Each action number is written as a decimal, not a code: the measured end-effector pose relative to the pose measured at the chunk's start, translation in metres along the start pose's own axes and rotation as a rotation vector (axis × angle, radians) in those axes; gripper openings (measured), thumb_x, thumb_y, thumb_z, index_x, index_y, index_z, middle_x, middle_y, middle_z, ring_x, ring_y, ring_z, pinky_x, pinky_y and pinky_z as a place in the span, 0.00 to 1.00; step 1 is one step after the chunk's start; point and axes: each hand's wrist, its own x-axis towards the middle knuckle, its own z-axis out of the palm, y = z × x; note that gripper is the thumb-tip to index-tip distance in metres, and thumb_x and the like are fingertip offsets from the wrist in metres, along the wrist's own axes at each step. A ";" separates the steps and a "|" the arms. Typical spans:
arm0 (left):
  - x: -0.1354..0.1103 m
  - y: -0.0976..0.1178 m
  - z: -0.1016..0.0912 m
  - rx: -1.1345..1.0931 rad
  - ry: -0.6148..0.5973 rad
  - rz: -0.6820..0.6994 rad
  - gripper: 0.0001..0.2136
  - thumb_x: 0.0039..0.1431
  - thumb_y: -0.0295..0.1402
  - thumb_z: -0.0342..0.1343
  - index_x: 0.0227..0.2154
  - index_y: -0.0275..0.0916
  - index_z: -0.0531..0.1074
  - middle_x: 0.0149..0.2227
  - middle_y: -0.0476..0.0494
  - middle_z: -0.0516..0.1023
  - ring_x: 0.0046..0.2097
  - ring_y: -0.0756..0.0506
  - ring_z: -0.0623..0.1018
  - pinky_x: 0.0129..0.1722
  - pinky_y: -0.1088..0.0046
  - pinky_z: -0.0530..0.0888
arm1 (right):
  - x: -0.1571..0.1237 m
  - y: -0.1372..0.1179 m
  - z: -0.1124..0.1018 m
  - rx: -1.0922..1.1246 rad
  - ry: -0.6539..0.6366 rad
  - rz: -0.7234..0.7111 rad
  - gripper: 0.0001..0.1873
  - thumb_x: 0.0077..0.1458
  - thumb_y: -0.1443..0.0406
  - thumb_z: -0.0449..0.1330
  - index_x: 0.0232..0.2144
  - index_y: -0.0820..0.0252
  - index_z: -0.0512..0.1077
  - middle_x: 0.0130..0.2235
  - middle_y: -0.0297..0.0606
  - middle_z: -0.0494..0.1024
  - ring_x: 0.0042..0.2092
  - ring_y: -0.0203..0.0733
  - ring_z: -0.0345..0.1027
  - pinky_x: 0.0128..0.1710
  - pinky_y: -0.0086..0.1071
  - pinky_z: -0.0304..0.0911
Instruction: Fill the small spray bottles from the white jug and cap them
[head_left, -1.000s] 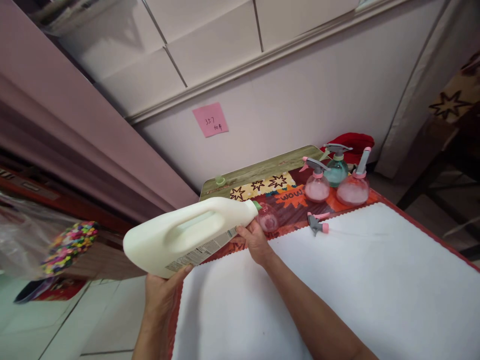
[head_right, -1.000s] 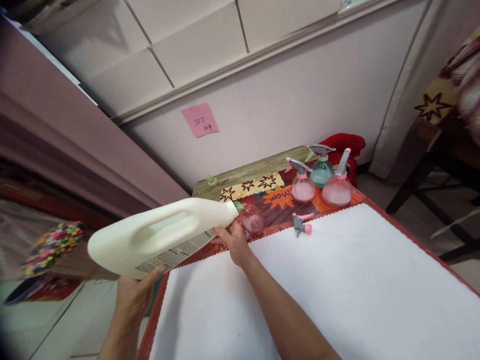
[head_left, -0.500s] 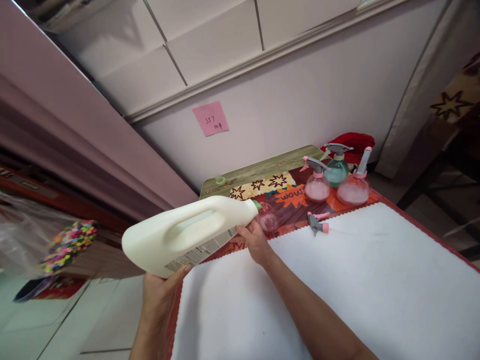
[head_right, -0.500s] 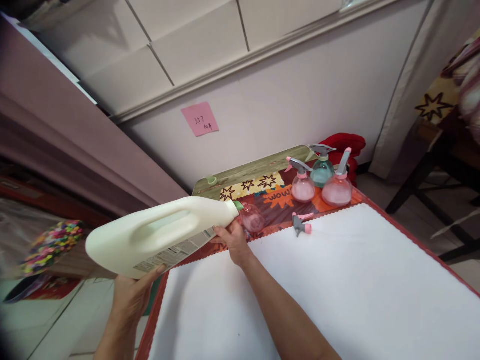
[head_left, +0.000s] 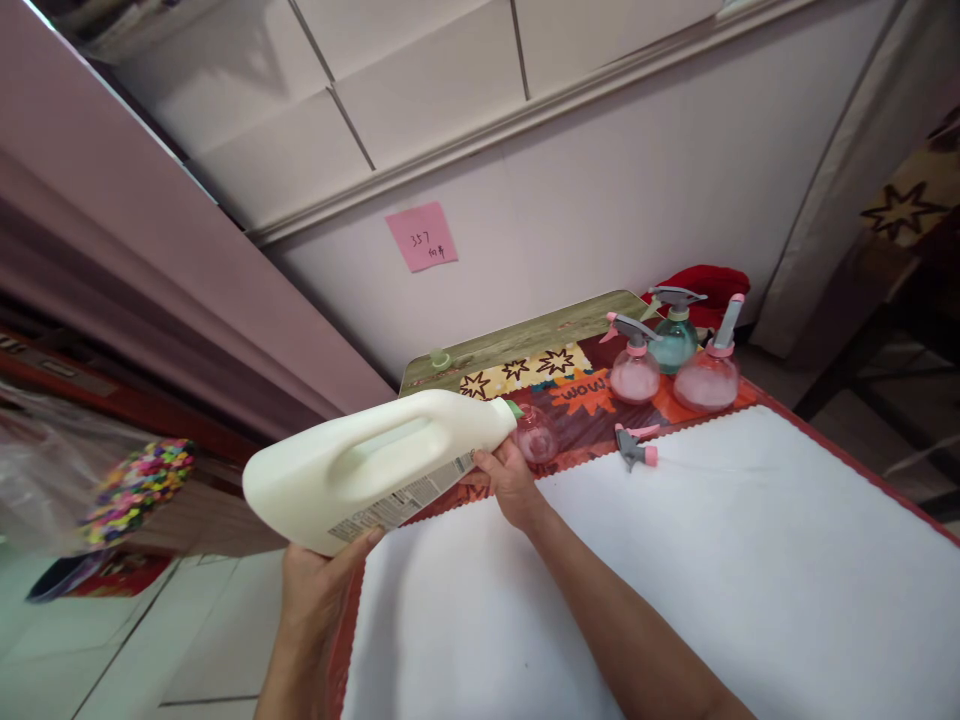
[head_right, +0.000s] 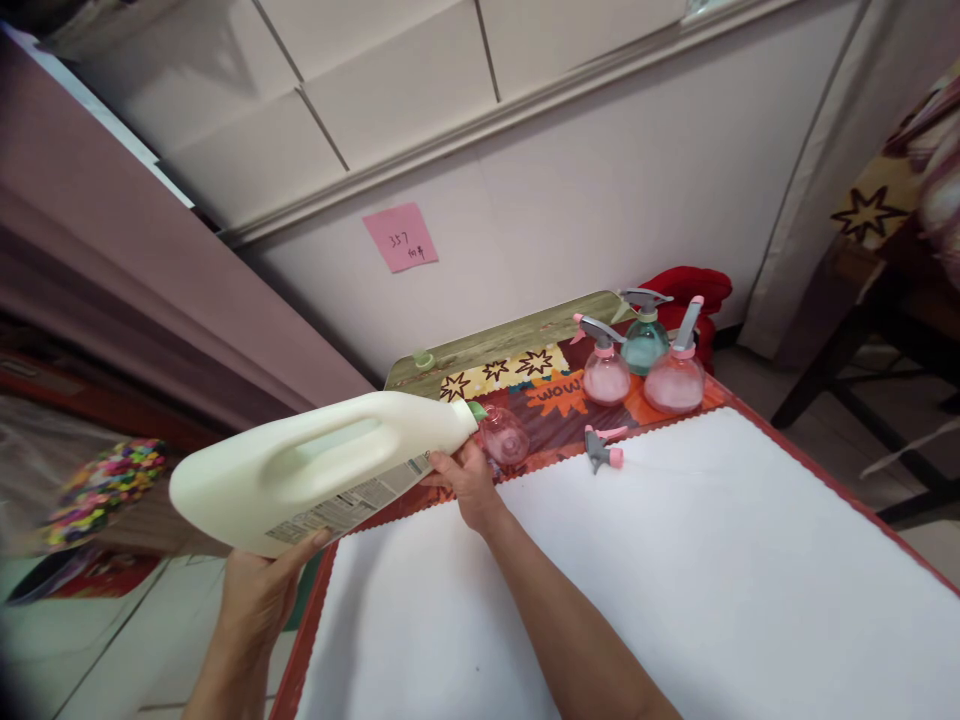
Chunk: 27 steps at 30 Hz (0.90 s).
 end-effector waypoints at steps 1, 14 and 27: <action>0.000 0.001 0.001 0.005 0.010 0.000 0.29 0.25 0.33 0.80 0.38 0.33 0.83 0.38 0.36 0.87 0.39 0.36 0.85 0.40 0.62 0.85 | 0.000 0.000 0.000 0.000 0.001 0.001 0.34 0.49 0.53 0.76 0.54 0.55 0.72 0.54 0.43 0.83 0.49 0.50 0.81 0.40 0.40 0.83; -0.004 0.005 0.002 0.020 0.006 0.014 0.28 0.27 0.32 0.79 0.38 0.34 0.83 0.36 0.38 0.87 0.39 0.36 0.85 0.43 0.58 0.85 | 0.000 0.000 0.000 0.013 0.009 0.005 0.31 0.48 0.54 0.76 0.52 0.55 0.71 0.54 0.43 0.83 0.49 0.51 0.81 0.41 0.42 0.83; -0.001 0.000 -0.003 0.026 -0.011 -0.003 0.27 0.29 0.33 0.80 0.38 0.32 0.83 0.39 0.35 0.87 0.38 0.37 0.85 0.40 0.63 0.84 | 0.000 -0.001 0.001 0.016 0.016 0.008 0.33 0.47 0.53 0.76 0.52 0.55 0.71 0.55 0.43 0.83 0.49 0.50 0.81 0.41 0.42 0.84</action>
